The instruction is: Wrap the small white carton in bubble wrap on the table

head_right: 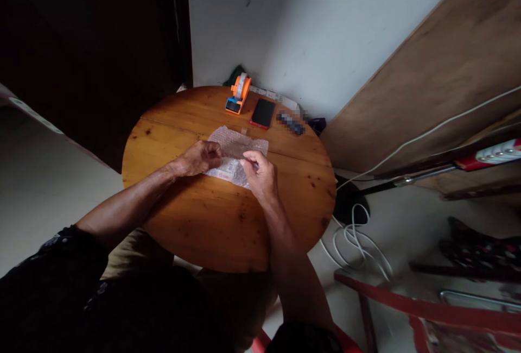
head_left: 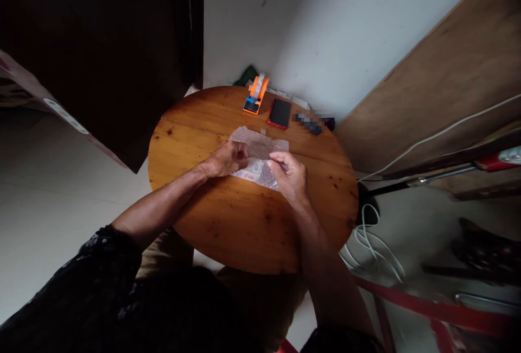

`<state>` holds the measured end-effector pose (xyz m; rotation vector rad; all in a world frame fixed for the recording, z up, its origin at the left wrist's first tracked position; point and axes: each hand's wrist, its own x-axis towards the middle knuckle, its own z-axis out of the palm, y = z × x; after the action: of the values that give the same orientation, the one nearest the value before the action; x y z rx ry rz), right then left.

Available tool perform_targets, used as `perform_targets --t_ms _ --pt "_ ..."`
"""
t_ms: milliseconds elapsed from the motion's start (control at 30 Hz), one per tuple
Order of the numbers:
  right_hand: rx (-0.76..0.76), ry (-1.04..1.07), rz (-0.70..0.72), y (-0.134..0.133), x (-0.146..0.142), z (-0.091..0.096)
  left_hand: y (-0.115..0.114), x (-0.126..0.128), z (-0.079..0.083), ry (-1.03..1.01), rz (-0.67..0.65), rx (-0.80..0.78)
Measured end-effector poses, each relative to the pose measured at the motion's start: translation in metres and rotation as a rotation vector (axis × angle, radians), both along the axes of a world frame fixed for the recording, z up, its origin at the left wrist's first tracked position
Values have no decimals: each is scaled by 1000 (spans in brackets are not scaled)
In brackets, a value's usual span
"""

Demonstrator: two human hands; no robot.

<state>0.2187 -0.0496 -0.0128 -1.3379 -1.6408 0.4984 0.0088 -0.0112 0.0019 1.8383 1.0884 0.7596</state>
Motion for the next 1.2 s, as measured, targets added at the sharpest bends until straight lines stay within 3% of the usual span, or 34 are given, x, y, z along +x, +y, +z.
perform_targets --t_ms 367,433,533,667,867,1200 --pt "-52 -199 -84 7 8 -8 0 3 10 -96 2 -114" --pt "16 -263 -118 3 9 -3 1 4 9 -122 7 -121" --pt "236 -402 -145 -7 3 11 2 4 5 -144 -12 -113" --pt "369 -628 -13 -22 -11 26 4 3 3 -123 -18 -82" --pt "281 -791 213 -26 -22 22 3 4 4 -110 -20 -71" --pt "200 -872 193 -26 -23 23 10 -23 12 77 -61 3"
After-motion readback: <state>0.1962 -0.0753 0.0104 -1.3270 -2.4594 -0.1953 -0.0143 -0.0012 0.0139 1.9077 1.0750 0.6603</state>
